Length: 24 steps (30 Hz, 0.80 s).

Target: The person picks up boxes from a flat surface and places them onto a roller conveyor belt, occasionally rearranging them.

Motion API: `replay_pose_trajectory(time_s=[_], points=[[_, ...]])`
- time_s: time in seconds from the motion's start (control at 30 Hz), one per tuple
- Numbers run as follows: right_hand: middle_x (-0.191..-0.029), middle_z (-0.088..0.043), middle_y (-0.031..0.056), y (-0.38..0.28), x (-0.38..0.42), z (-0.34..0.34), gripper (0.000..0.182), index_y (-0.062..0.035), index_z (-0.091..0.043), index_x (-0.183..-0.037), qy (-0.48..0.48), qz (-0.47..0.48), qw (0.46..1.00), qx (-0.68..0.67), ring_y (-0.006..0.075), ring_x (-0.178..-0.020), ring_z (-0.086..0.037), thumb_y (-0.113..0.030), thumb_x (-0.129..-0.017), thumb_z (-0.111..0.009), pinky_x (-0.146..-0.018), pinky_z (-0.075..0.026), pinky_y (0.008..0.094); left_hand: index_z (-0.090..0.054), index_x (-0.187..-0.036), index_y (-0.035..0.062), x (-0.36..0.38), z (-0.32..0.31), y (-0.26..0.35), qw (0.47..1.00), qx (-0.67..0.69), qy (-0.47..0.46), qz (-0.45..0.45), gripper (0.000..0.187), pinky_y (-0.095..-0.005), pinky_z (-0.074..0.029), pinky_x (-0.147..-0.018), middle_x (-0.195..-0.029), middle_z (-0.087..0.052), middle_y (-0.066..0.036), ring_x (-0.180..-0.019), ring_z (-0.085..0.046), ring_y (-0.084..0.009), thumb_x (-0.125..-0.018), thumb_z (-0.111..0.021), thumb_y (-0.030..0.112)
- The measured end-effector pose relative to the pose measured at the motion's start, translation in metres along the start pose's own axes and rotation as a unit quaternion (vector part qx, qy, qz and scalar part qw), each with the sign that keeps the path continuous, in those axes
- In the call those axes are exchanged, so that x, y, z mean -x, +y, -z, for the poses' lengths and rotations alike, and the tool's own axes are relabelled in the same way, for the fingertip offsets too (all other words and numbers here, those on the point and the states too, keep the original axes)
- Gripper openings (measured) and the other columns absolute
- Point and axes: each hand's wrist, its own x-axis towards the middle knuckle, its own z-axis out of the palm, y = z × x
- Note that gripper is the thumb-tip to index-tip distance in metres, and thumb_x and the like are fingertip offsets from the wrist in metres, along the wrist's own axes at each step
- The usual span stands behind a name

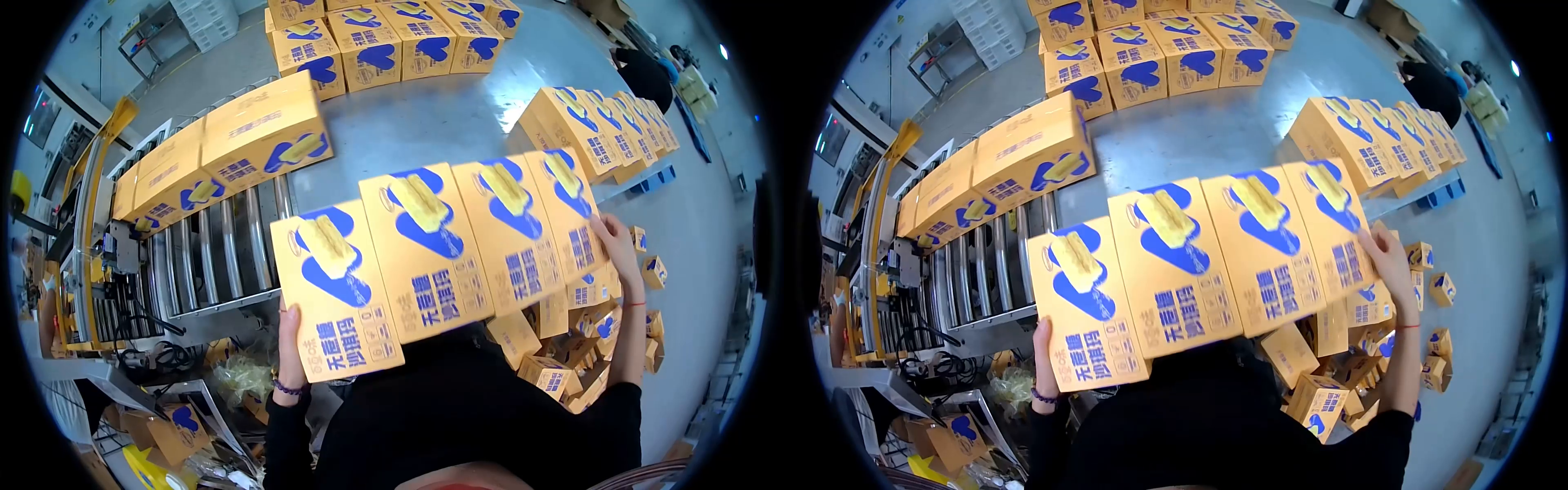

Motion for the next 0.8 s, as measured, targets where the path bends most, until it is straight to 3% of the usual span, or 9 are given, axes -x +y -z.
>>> replay_pose_trajectory(time_s=[0.07, 0.13, 0.4, 0.47, 0.5, 0.57, 0.7, 0.77, 0.8], points=[[-0.103, -0.070, 0.0046, 0.008, 0.021, -0.006, 0.047, -0.0002, -0.057, -0.129, -0.137, -0.143, 0.895, -0.400, 0.0079, -0.088, -0.069, -0.036, -0.099, -0.065, -0.075, -0.056, 0.0273, -0.035, -0.146, 0.0061, 0.008, 0.010, -0.020, 0.999, 0.024, 0.027, 0.032, 0.057, -0.0324, -0.057, -0.089, -0.128, -0.058, -0.014, -0.110, -0.065, -0.0207, -0.101, -0.051, 0.038], [-0.109, -0.069, 0.0033, 0.021, 0.024, -0.007, 0.052, 0.0027, -0.052, -0.133, -0.169, -0.128, 0.887, -0.410, 0.0086, -0.090, -0.068, -0.035, -0.099, -0.065, -0.079, -0.056, 0.0257, -0.053, -0.127, -0.0018, 0.011, 0.006, -0.038, 0.997, 0.019, 0.069, -0.035, 0.055, -0.0304, -0.059, -0.081, -0.114, -0.068, -0.016, -0.097, -0.070, -0.0217, -0.099, -0.054, 0.045], [-0.120, -0.067, 0.0056, -0.018, 0.017, 0.030, 0.051, -0.0007, -0.052, -0.136, 0.026, -0.034, 0.870, -0.492, 0.0097, -0.102, -0.065, -0.032, -0.098, -0.065, -0.087, -0.055, 0.0260, -0.047, -0.134, -0.0040, 0.024, -0.003, 0.044, 0.973, 0.028, 0.014, -0.227, 0.063, -0.0381, -0.053, -0.090, -0.121, -0.061, -0.018, -0.108, -0.064, -0.0251, -0.092, -0.057, 0.042], [-0.118, -0.068, 0.0053, -0.048, -0.028, 0.058, 0.053, -0.0011, -0.058, -0.130, 0.093, 0.016, 0.870, -0.484, 0.0099, -0.098, -0.068, -0.039, -0.095, -0.068, -0.080, -0.056, 0.0228, -0.053, -0.126, -0.0053, -0.005, -0.001, 0.093, 0.926, -0.112, 0.081, -0.351, 0.053, -0.0386, -0.055, -0.088, -0.114, -0.065, -0.017, -0.103, -0.066, -0.0235, -0.097, -0.051, 0.039], [-0.116, -0.069, 0.0054, -0.066, -0.059, 0.074, 0.053, -0.0010, -0.060, -0.128, 0.121, 0.035, 0.859, -0.496, 0.0101, -0.094, -0.070, -0.041, -0.094, -0.068, -0.076, -0.057, 0.0212, -0.055, -0.125, -0.0037, -0.030, -0.059, 0.124, 0.923, 0.045, 0.139, -0.357, 0.049, -0.0380, -0.056, -0.085, -0.110, -0.067, -0.014, -0.094, -0.069, -0.0216, -0.100, -0.046, 0.038], [-0.104, -0.074, 0.0081, -0.127, -0.117, 0.107, 0.051, 0.0012, -0.064, -0.122, 0.064, 0.115, 0.865, -0.484, 0.0103, -0.079, -0.073, -0.040, -0.093, -0.070, -0.062, -0.059, 0.0197, -0.055, -0.125, 0.0014, -0.070, -0.118, 0.190, 0.950, 0.070, 0.065, -0.296, 0.048, -0.0332, -0.060, -0.076, -0.109, -0.068, -0.012, -0.080, -0.072, -0.0224, -0.101, -0.049, 0.042], [-0.112, -0.072, 0.0036, -0.192, -0.313, 0.121, 0.059, -0.0016, -0.063, -0.126, -0.099, 0.173, 0.919, -0.340, 0.0071, -0.095, -0.070, -0.051, -0.094, -0.064, -0.084, -0.054, 0.0213, -0.057, -0.125, 0.0051, -0.251, -0.104, 0.289, 0.937, -0.071, -0.131, -0.316, 0.044, -0.0286, -0.062, -0.076, -0.112, -0.069, -0.011, -0.093, -0.072, -0.0157, -0.098, -0.061, 0.039], [-0.135, -0.059, 0.0052, -0.189, -0.409, 0.081, 0.063, -0.0118, -0.054, -0.141, -0.001, 0.260, 0.944, -0.204, 0.0131, -0.124, -0.055, -0.055, -0.095, -0.061, -0.099, -0.048, 0.0339, -0.051, -0.141, 0.0087, -0.335, -0.104, 0.301, 0.929, -0.184, -0.020, -0.320, 0.062, -0.0338, -0.049, -0.100, -0.127, -0.064, -0.012, -0.114, -0.063, -0.0161, -0.100, -0.052, 0.055], [-0.138, -0.056, 0.0063, -0.217, -0.418, 0.054, 0.067, -0.0150, -0.049, -0.145, -0.050, 0.207, 0.974, -0.075, 0.0161, -0.128, -0.050, -0.060, -0.096, -0.057, -0.103, -0.046, 0.0441, -0.045, -0.148, 0.0083, -0.357, -0.090, 0.305, 0.921, -0.327, 0.010, -0.212, 0.080, -0.0385, -0.041, -0.109, -0.136, -0.058, -0.016, -0.125, -0.057, -0.0246, -0.097, -0.040, 0.071]])
